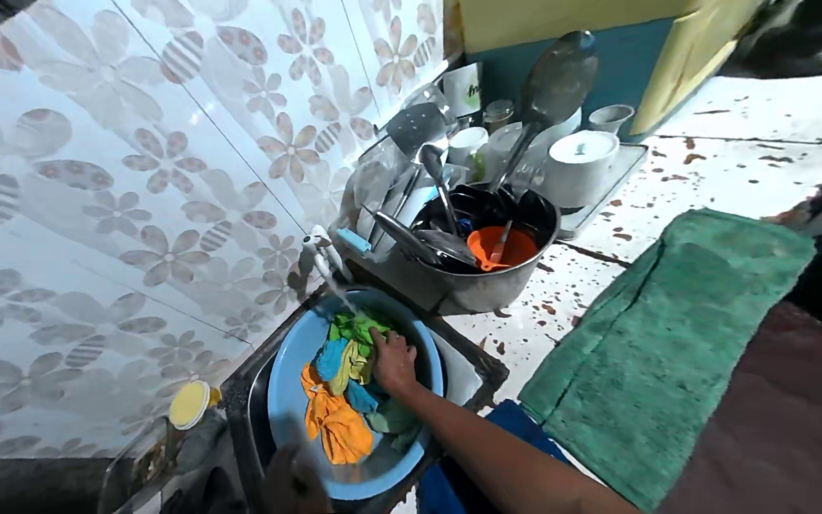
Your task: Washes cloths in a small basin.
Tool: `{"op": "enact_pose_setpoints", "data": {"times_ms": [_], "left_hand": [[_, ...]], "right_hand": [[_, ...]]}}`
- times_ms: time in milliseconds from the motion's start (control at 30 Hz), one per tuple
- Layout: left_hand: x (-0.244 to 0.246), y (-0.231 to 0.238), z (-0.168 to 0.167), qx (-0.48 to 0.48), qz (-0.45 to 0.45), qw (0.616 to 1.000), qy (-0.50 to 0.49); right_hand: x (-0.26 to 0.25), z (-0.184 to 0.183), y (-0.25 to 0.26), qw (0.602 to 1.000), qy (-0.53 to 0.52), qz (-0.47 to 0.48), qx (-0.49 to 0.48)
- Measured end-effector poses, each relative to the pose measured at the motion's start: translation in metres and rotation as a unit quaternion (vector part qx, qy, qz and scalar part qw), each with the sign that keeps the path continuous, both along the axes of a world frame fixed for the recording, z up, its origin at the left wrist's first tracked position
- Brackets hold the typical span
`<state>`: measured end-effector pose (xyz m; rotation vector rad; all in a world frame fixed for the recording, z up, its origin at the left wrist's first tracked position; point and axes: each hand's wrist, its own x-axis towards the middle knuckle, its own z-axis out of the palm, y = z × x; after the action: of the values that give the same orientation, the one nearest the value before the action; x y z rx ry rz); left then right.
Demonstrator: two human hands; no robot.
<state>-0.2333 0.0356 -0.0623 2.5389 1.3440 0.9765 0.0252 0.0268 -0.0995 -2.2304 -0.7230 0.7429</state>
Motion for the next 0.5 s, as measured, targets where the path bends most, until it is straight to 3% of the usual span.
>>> {"op": "enact_pose_setpoints", "data": {"times_ms": [100, 267, 400, 500], "left_hand": [[0.056, -0.013, -0.021, -0.159, -0.069, 0.984, 0.036], [0.092, -0.015, -0.020, -0.280, -0.025, 0.929, 0.242], [0.088, -0.016, -0.020, -0.304, 0.005, 0.933, 0.194], [0.092, -0.018, -0.018, -0.324, 0.020, 0.922, 0.211]], "right_hand": [[-0.003, -0.002, 0.003, 1.000, 0.016, -0.002, 0.012], [0.004, 0.005, -0.007, 0.996, 0.034, -0.039, 0.078], [0.003, 0.008, -0.007, 0.991, 0.119, -0.053, 0.031], [0.005, 0.009, -0.007, 0.992, 0.119, -0.041, 0.006]]}}
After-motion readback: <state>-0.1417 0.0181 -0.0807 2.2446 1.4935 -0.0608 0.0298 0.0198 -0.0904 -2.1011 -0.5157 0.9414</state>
